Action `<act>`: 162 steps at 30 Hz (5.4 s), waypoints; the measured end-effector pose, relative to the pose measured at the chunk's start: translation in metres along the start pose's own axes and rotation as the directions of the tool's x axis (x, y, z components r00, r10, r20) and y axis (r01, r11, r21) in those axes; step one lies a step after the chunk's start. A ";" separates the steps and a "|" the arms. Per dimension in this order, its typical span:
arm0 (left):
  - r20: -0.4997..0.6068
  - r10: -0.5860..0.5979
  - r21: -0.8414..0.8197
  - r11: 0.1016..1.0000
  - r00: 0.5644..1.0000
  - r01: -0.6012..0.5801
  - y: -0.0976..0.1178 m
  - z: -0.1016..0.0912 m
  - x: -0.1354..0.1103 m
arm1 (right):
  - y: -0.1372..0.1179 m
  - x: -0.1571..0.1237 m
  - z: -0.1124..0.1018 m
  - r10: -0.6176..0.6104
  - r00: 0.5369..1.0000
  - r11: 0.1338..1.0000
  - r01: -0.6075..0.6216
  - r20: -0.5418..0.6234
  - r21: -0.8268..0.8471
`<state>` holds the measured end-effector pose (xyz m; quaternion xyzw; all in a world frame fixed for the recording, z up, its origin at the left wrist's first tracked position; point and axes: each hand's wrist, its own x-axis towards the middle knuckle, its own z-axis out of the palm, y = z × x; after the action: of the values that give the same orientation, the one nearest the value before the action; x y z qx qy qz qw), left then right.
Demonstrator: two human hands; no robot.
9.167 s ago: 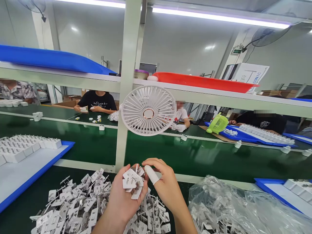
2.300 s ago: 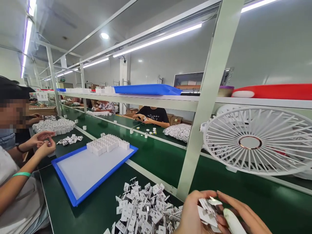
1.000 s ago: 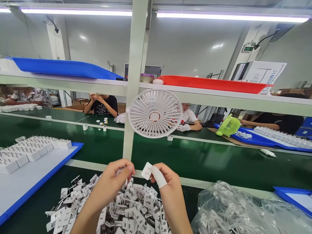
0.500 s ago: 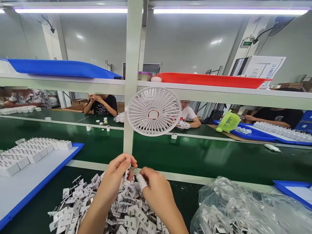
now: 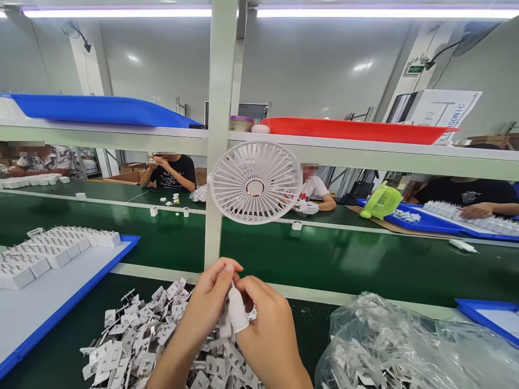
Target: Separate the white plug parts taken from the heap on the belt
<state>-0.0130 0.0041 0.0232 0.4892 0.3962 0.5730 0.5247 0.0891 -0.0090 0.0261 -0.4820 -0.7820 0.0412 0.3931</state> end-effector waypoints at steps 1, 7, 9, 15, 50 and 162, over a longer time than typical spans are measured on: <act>0.000 -0.015 -0.001 1.000 1.000 0.015 -0.001 0.001 0.000 | 0.002 0.000 0.001 0.007 0.999 0.999 -0.008 -0.040 -0.044; 0.021 0.027 0.042 0.999 0.999 -0.028 -0.005 -0.003 0.004 | 0.015 0.005 0.004 0.129 0.986 0.992 -0.128 -0.106 0.016; 0.046 0.024 0.055 0.998 0.999 -0.026 -0.002 -0.007 0.003 | 0.016 0.006 0.001 0.125 0.987 0.991 -0.118 -0.106 0.067; 0.112 0.001 0.213 0.977 0.994 -0.025 0.011 -0.015 -0.008 | 0.013 0.005 -0.009 0.125 0.988 0.959 -0.096 -0.092 0.267; 0.199 -0.127 0.125 0.987 0.972 0.103 0.012 -0.022 -0.007 | 0.003 0.004 -0.009 0.009 0.986 0.959 -0.055 0.166 0.280; 0.226 -0.126 0.619 0.784 0.966 -0.043 0.016 -0.060 -0.001 | 0.037 0.005 -0.014 0.044 0.812 0.993 0.031 0.582 -0.118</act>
<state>-0.0745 0.0049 0.0262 0.6946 0.5018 0.3319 0.3943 0.1232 0.0104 0.0221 -0.4718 -0.8642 0.1406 0.1038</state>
